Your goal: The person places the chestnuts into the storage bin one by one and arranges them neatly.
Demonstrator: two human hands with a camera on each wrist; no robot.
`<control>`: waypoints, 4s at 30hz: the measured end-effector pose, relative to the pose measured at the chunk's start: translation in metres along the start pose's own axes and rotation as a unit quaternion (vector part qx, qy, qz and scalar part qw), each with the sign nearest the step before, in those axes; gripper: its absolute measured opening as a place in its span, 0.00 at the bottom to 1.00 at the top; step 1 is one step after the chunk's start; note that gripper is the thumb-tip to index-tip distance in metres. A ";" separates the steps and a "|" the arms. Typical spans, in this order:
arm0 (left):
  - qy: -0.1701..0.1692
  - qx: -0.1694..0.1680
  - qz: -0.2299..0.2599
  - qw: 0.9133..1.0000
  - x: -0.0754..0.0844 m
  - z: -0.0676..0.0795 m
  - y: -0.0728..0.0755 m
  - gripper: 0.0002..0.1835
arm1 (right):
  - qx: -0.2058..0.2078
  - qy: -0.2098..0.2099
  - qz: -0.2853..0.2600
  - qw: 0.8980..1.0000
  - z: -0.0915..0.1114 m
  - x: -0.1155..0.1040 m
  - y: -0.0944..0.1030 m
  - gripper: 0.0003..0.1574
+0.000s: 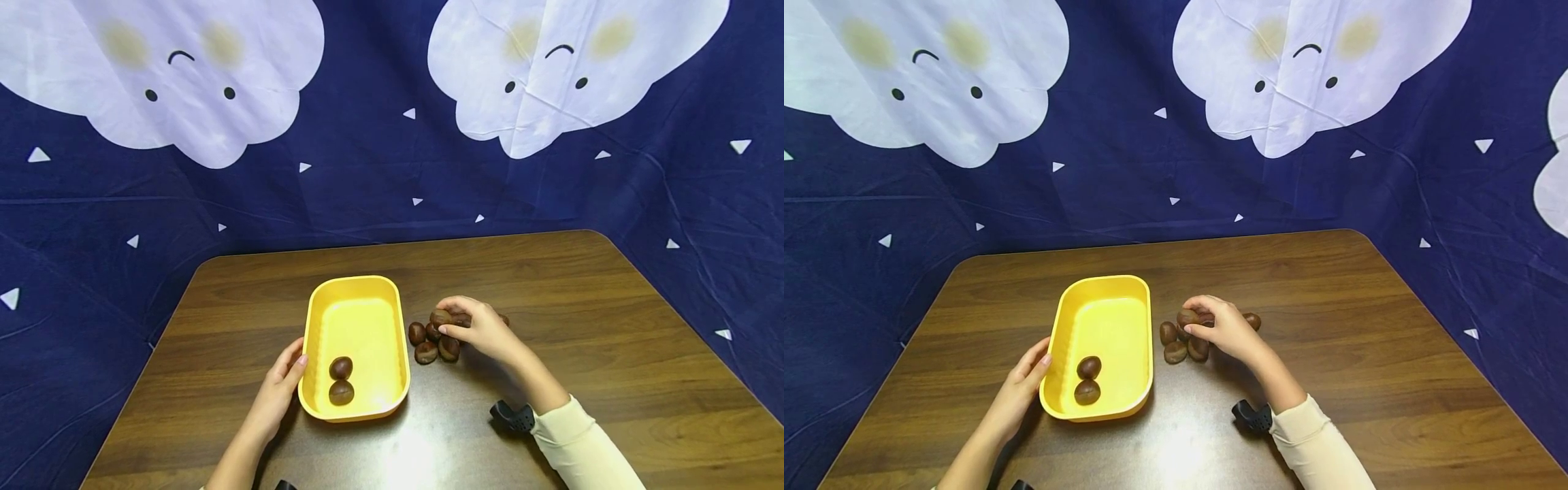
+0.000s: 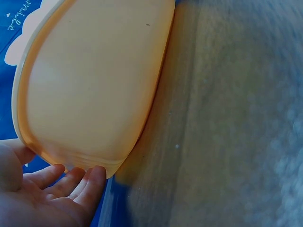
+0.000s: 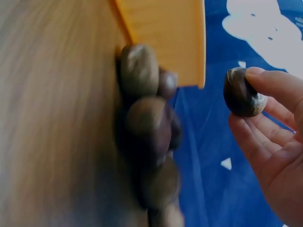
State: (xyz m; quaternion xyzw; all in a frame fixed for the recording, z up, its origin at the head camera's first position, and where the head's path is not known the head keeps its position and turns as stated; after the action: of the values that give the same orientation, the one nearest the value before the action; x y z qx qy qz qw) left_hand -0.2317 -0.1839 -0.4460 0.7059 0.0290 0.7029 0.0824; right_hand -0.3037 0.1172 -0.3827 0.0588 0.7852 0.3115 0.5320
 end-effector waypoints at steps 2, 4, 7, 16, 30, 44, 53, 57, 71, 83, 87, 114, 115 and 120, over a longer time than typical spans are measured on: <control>-0.002 0.002 0.001 1.000 0.000 0.000 0.000 0.27 | -0.006 0.004 -0.003 1.000 -0.005 -0.007 -0.005 0.21; -0.001 0.003 0.001 1.000 0.000 0.000 0.001 0.27 | -0.012 0.012 -0.001 1.000 -0.010 -0.014 -0.011 0.21; 0.000 0.003 0.001 1.000 -0.001 0.000 0.001 0.27 | -0.024 0.025 0.001 0.999 -0.017 -0.024 -0.021 0.21; -0.003 0.002 0.000 1.000 0.000 0.000 0.001 0.26 | -0.058 0.069 -0.008 0.996 -0.037 -0.055 -0.056 0.21; -0.004 0.005 0.003 1.000 -0.001 -0.001 0.002 0.26 | -0.122 0.086 0.025 0.988 -0.055 -0.078 -0.117 0.18; -0.008 0.008 0.001 1.000 -0.001 -0.002 0.002 0.26 | -0.171 0.076 0.081 0.979 -0.068 -0.075 -0.159 0.16; -0.006 0.006 0.003 1.000 -0.002 -0.002 0.002 0.26 | -0.193 0.021 0.106 0.975 -0.069 -0.065 -0.171 0.14; -0.006 0.007 0.004 1.000 -0.001 -0.001 0.002 0.26 | -0.191 0.020 0.115 0.975 -0.068 -0.064 -0.172 0.14; -0.007 -0.001 0.008 1.000 -0.001 -0.001 0.000 0.26 | -0.217 -0.024 0.134 0.966 -0.066 -0.051 -0.179 0.15; 0.001 -0.003 0.009 1.000 -0.002 -0.001 0.000 0.26 | -0.185 -0.026 0.088 0.978 -0.069 -0.056 -0.169 0.17; -0.002 0.000 0.009 1.000 -0.001 0.000 0.000 0.26 | -0.168 -0.012 0.065 0.984 -0.071 -0.060 -0.163 0.18; -0.001 -0.003 0.006 1.000 -0.002 0.001 0.000 0.27 | -0.050 0.024 -0.043 0.998 -0.051 -0.037 -0.059 0.17; 0.000 -0.002 0.007 1.000 -0.003 0.001 0.001 0.27 | -0.048 0.024 -0.040 0.998 -0.048 -0.035 -0.057 0.17; -0.001 -0.002 0.010 1.000 -0.002 0.001 0.001 0.27 | -0.042 0.010 -0.031 0.999 -0.032 -0.020 -0.046 0.18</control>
State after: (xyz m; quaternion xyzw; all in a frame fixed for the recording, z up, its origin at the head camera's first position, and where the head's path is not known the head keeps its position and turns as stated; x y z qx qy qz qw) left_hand -0.2307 -0.1855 -0.4478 0.7068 0.0209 0.7029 0.0770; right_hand -0.3122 0.0580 -0.3847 0.0091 0.7784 0.3282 0.5352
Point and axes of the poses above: each hand's wrist, its own z-axis away from the middle knuckle, its own y-axis out of the back of the hand, x = y × z, the point moved 10 cm from there along -z, towards the middle knuckle, and after that the axes turned 3 degrees about -y, right-handed, at the moved point
